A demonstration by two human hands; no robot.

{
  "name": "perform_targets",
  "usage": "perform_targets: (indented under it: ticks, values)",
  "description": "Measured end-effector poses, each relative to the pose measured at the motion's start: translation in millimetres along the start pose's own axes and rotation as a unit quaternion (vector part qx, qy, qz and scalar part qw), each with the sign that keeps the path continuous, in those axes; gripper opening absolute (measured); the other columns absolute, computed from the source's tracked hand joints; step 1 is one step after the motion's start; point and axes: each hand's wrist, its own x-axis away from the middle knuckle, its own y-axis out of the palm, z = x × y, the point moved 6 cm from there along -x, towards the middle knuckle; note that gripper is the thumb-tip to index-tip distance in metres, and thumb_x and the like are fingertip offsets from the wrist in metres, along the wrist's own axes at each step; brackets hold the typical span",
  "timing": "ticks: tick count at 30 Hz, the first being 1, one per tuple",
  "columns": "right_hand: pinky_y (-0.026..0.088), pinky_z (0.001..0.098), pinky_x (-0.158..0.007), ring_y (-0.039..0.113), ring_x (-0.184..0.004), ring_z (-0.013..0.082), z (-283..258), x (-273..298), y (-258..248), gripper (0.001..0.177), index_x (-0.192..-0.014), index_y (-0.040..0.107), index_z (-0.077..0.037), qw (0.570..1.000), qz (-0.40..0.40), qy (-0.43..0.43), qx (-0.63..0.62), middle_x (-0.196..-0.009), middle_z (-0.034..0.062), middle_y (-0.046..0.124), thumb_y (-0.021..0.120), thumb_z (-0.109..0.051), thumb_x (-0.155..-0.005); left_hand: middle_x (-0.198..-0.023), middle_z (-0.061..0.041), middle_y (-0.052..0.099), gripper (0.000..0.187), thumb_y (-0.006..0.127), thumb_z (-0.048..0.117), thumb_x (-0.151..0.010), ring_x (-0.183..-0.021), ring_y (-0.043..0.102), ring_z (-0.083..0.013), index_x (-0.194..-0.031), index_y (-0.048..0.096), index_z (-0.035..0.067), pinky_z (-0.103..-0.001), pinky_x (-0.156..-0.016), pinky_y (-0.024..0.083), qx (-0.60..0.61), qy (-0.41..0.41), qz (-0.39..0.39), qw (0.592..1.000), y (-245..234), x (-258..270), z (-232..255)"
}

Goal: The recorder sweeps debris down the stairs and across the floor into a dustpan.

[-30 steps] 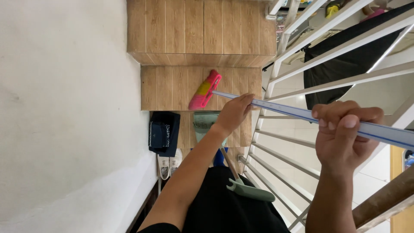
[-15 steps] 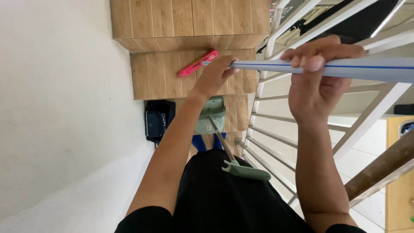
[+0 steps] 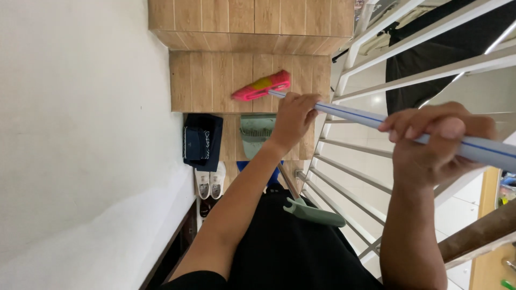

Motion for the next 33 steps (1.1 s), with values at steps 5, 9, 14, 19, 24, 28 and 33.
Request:
perform_targets:
  ticks: [5,9,14,19,24,28,33]
  values:
    - [0.054,0.0416,-0.056,0.054,-0.048,0.0231,-14.0,36.7,-31.4,0.046,-0.092,0.039,-0.001,0.996,0.039,0.033,0.069,-0.071,0.0128,0.047,0.044,-0.036,-0.122,-0.115,-0.004,0.071,0.035,0.075,0.012,-0.088,-0.111,0.062,-0.0312,-0.121,0.064,0.012,-0.043,-0.100,0.047,0.031,0.019,-0.018,0.999,3.9,24.2,13.8]
    - [0.049,0.0403,-0.055,0.046,-0.050,0.0217,-15.7,57.0,-52.4,0.055,-0.086,0.039,-0.003,0.990,0.055,0.106,0.070,-0.066,0.0094,0.043,0.033,-0.045,-0.122,-0.117,-0.007,0.070,0.034,0.073,0.012,-0.091,-0.115,0.062,-0.0312,-0.123,0.064,0.009,-0.041,-0.101,0.052,0.077,-0.001,-0.075,0.994,2.1,38.1,30.1]
    - [0.044,0.0349,-0.055,0.043,-0.054,0.0194,-12.6,90.7,-102.2,0.058,-0.086,0.039,-0.004,0.984,0.060,0.123,0.114,-0.067,0.0096,0.041,0.021,-0.047,-0.122,-0.115,-0.006,0.071,0.032,0.073,0.013,-0.092,-0.112,0.064,-0.0299,-0.122,0.064,0.010,-0.040,-0.097,0.053,0.076,-0.002,-0.078,0.994,-5.3,46.4,43.8]
    - [0.036,0.0315,-0.053,0.039,-0.054,0.0185,-5.8,116.7,-154.3,0.048,-0.088,0.041,-0.004,0.977,0.124,0.120,0.128,-0.069,0.0115,0.039,0.020,-0.030,-0.123,-0.112,-0.005,0.070,0.029,0.073,0.016,-0.094,-0.109,0.065,-0.0277,-0.122,0.065,0.012,-0.039,-0.093,0.054,0.078,0.007,-0.088,0.993,-14.6,45.6,63.2]
    - [0.036,0.0302,-0.049,0.049,-0.050,0.0202,-17.3,96.7,-125.8,0.039,-0.087,0.042,-0.006,0.881,-0.017,-0.034,0.471,-0.069,0.0134,0.048,0.041,-0.008,-0.126,-0.111,-0.003,0.070,0.028,0.072,0.016,-0.096,-0.108,0.066,-0.0255,-0.123,0.065,0.013,-0.038,-0.092,0.055,0.061,0.019,-0.067,0.996,-24.0,35.1,74.5]
    - [0.036,0.0295,-0.048,0.049,-0.050,0.0201,-4.6,83.8,-113.1,0.038,-0.087,0.042,-0.007,0.877,0.009,-0.061,0.477,-0.070,0.0128,0.049,0.039,-0.007,-0.125,-0.115,-0.003,0.069,0.028,0.071,0.014,-0.096,-0.112,0.065,-0.0252,-0.124,0.064,0.014,-0.038,-0.098,0.055,0.062,0.038,-0.025,0.997,-22.5,15.3,65.4]
    - [0.041,0.0297,-0.050,0.042,-0.047,0.0188,45.9,63.4,-108.6,0.040,-0.096,0.042,-0.004,0.986,0.026,-0.106,0.125,-0.072,0.0176,0.044,0.036,-0.038,-0.118,-0.121,-0.008,0.067,0.028,0.067,0.009,-0.096,-0.120,0.062,-0.0303,-0.124,0.063,0.010,-0.040,-0.103,0.053,0.046,0.025,0.031,0.998,-16.8,-12.1,33.3]
